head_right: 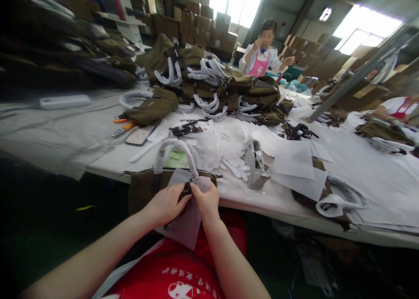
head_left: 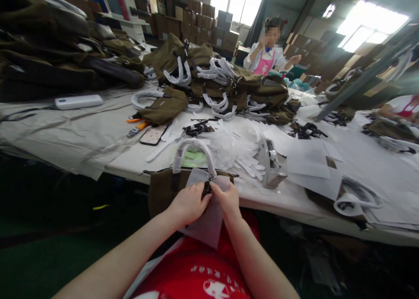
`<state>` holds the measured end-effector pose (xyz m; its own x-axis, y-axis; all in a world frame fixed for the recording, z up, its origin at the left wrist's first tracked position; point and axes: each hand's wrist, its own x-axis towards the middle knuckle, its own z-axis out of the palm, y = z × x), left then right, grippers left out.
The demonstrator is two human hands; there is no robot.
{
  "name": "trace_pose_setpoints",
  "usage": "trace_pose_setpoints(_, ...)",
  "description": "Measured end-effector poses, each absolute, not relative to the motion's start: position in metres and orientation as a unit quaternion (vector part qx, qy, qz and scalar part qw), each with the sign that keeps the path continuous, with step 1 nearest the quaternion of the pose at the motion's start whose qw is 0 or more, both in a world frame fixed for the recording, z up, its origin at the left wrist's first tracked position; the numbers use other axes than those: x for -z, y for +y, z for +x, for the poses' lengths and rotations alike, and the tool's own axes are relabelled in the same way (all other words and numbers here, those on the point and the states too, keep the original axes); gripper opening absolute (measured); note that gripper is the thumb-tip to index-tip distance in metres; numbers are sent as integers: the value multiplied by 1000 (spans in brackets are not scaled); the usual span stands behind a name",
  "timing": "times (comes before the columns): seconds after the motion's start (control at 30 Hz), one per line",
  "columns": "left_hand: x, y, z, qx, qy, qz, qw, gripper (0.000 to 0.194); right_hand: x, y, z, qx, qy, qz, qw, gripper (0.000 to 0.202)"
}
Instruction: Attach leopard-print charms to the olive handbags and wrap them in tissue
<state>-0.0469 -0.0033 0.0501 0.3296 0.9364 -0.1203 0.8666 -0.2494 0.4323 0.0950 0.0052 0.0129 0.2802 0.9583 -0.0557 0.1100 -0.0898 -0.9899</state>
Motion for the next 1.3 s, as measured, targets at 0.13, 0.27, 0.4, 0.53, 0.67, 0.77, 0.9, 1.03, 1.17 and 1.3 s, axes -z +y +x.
trace_pose_setpoints(0.13,-57,-8,-55,-133,545,804,196,28,-12,8,97,-470,-372,-606,524,31)
trace_pose_setpoints(0.27,-57,-4,-66,-255,612,738,121,33,-8,7,96,-490,-338,-604,530,34)
trace_pose_setpoints(0.4,-54,18,-82,-230,681,657,226,41,-6,5,95,-470,-349,-598,547,33)
trace_pose_setpoints(0.53,-55,41,-94,-189,666,622,366,38,-4,3,96,-474,-355,-588,551,32)
trace_pose_setpoints(0.67,-57,44,-86,-256,556,522,594,39,-3,3,98,-504,-352,-567,548,34)
trace_pose_setpoints(0.77,-56,37,-75,-350,477,382,710,41,0,3,100,-509,-355,-559,550,34)
trace_pose_setpoints(0.9,-49,29,-66,-373,427,300,767,46,4,5,101,-491,-395,-559,538,32)
trace_pose_setpoints(1.03,-42,28,-61,-348,473,418,693,45,0,5,100,-438,-465,-575,511,29)
trace_pose_setpoints(1.17,-38,30,-58,-361,510,451,637,43,-8,2,111,-348,-558,-591,468,22)
trace_pose_setpoints(1.3,-36,30,-59,-361,494,424,668,45,-7,-2,128,-292,-599,-595,449,30)
